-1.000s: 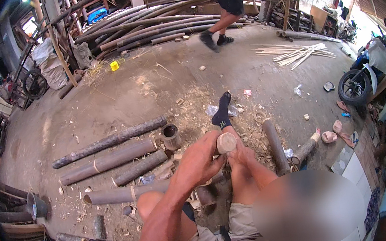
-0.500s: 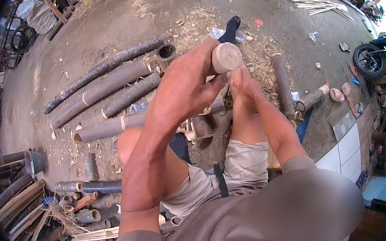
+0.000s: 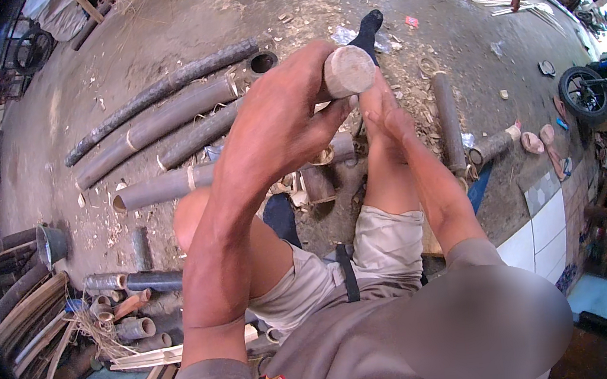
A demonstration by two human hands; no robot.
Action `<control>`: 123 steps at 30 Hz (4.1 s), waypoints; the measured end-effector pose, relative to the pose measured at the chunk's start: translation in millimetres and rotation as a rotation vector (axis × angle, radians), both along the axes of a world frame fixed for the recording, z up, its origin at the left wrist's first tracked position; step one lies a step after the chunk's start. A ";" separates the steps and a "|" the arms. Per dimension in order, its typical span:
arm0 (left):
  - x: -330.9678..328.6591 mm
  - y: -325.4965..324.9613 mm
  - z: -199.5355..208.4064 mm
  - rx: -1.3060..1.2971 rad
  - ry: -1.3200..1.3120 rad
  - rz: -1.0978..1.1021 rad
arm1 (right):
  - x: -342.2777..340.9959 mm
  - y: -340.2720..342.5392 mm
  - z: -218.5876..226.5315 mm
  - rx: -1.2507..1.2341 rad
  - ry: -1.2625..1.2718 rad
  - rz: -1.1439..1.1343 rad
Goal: The person sits on the floor and repeatedly strikes a small bamboo piece with a larger bamboo mallet to shape its end. The person rotates the piece between strikes and occasionally inspects the shaped end.
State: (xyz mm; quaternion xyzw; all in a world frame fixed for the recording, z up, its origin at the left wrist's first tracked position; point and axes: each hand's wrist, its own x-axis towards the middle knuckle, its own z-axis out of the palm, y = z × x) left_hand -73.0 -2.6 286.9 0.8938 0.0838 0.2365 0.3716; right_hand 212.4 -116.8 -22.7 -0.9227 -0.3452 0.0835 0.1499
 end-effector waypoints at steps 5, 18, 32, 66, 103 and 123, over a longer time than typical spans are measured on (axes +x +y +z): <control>-4.3 2.0 0.6 0.005 0.023 0.009 | -1.6 -11.6 0.7 -0.004 -0.009 -0.002; -30.0 7.7 3.3 -0.009 -0.038 0.073 | -7.3 -4.8 5.3 0.044 -0.032 0.030; -43.9 -25.5 -98.5 0.493 0.395 -0.147 | -143.9 -91.0 97.9 0.905 1.183 -0.024; -68.6 99.0 -322.7 0.370 0.929 0.062 | -238.0 -58.7 -10.1 -0.394 0.446 0.165; -83.9 76.2 -331.1 0.188 0.857 0.122 | -244.5 -70.0 -62.6 -0.394 0.470 0.145; -99.1 215.4 -358.0 0.460 0.989 0.650 | -244.5 -76.0 -61.5 -0.353 0.459 0.152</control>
